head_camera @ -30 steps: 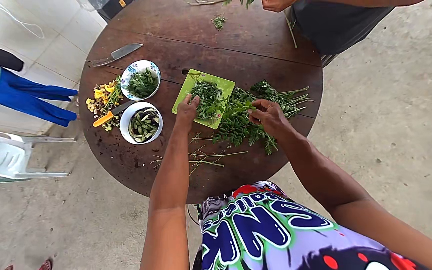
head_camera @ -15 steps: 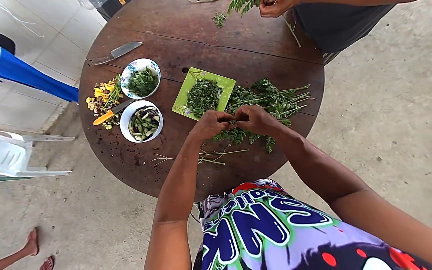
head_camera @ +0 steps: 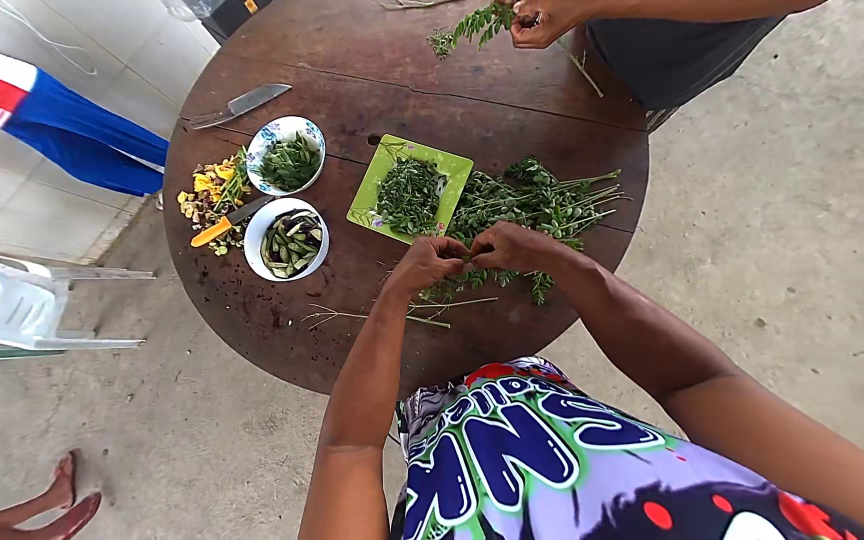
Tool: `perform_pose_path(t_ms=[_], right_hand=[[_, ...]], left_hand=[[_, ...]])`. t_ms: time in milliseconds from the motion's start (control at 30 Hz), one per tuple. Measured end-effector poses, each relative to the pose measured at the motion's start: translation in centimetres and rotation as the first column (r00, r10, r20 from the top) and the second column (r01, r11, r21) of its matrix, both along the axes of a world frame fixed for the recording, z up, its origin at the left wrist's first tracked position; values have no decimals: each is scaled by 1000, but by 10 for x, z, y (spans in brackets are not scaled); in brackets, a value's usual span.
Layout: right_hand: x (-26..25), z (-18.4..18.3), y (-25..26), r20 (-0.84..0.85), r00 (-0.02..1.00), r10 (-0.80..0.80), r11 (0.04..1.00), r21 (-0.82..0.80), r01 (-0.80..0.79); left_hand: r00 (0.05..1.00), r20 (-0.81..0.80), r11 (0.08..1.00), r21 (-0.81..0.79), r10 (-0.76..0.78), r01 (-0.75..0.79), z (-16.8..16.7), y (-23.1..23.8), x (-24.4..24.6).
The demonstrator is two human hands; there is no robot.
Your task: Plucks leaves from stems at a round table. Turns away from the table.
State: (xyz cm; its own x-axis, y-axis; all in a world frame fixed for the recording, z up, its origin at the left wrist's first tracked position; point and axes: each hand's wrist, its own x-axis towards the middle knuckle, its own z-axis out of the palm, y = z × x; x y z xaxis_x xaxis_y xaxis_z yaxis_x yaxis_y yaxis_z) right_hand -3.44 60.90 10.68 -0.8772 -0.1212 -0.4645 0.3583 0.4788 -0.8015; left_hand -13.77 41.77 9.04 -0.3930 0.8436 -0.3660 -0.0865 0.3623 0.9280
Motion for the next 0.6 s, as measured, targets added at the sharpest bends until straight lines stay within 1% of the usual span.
perform_pose_path(t_ms=[100, 267, 333, 433, 600], right_hand=[[0, -5, -2, 34, 999, 20, 1000, -1, -20], [5, -16, -1, 34, 999, 31, 999, -42, -30], [7, -16, 2, 51, 998, 32, 996, -80, -28], [7, -15, 0, 90, 995, 43, 996, -84, -35], [12, -26, 5, 121, 992, -20, 989, -140, 37]], left_hand=[[999, 17, 999, -15, 37, -36, -5, -1, 5], [996, 56, 998, 10, 66, -66, -13, -11, 4], [997, 49, 998, -1, 67, -67, -14, -16, 2], [995, 68, 997, -6, 72, -72, -17, -21, 2], [980, 120, 987, 5, 160, -162, -21, -33, -7]])
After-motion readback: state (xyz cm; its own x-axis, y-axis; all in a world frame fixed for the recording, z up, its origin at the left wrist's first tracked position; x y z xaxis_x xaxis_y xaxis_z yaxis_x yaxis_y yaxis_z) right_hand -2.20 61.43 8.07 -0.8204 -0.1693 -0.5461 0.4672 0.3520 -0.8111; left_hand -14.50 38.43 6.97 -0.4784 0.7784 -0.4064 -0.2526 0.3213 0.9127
